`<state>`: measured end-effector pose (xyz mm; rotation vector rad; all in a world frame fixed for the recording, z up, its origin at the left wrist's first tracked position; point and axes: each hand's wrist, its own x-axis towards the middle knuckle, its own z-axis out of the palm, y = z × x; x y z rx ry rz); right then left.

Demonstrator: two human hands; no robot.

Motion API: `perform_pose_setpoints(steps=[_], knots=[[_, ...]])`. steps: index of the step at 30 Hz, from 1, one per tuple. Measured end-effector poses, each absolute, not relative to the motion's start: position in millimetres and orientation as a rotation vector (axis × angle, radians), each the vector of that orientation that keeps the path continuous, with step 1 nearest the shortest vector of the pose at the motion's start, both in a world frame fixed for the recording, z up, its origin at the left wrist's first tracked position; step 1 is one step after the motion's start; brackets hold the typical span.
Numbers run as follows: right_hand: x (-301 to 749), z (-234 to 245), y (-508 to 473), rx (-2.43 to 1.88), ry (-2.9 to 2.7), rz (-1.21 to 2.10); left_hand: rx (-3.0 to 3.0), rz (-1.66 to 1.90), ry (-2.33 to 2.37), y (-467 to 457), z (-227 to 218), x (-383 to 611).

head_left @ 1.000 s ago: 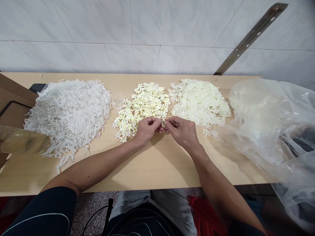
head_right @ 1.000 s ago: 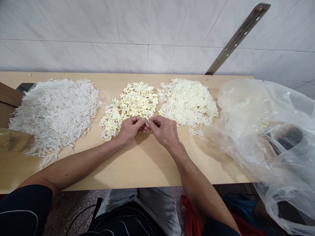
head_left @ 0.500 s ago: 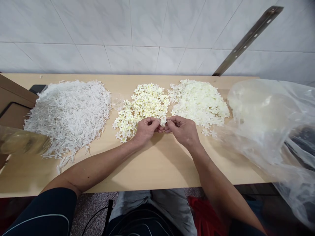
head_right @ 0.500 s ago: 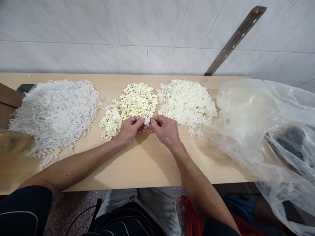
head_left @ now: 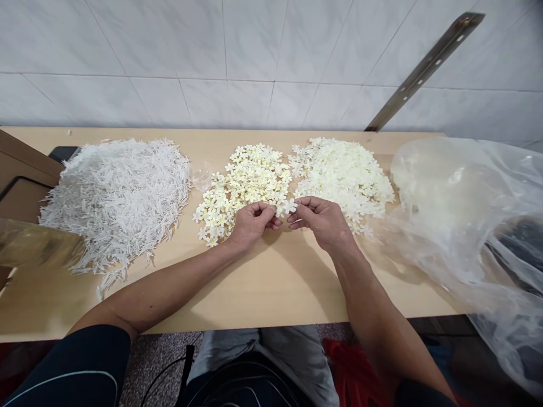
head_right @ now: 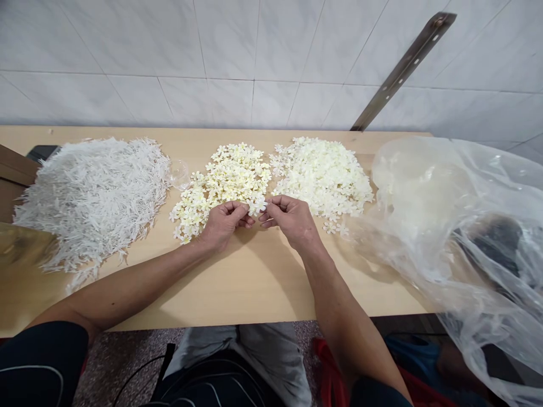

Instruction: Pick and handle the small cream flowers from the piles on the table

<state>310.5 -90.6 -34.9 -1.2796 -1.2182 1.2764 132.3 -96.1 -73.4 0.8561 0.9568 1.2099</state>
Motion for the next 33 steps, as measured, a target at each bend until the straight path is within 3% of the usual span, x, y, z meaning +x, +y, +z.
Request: perform_pose_setpoints(steps=[21,33], knots=[[291,-38,-106,-1.527,-1.784,0.397,1.125,1.188,1.035,-96,-77,130],[299,-43,-98,-1.406,-1.553,1.008,1.060,1.160,0.934,-97,-66,126]])
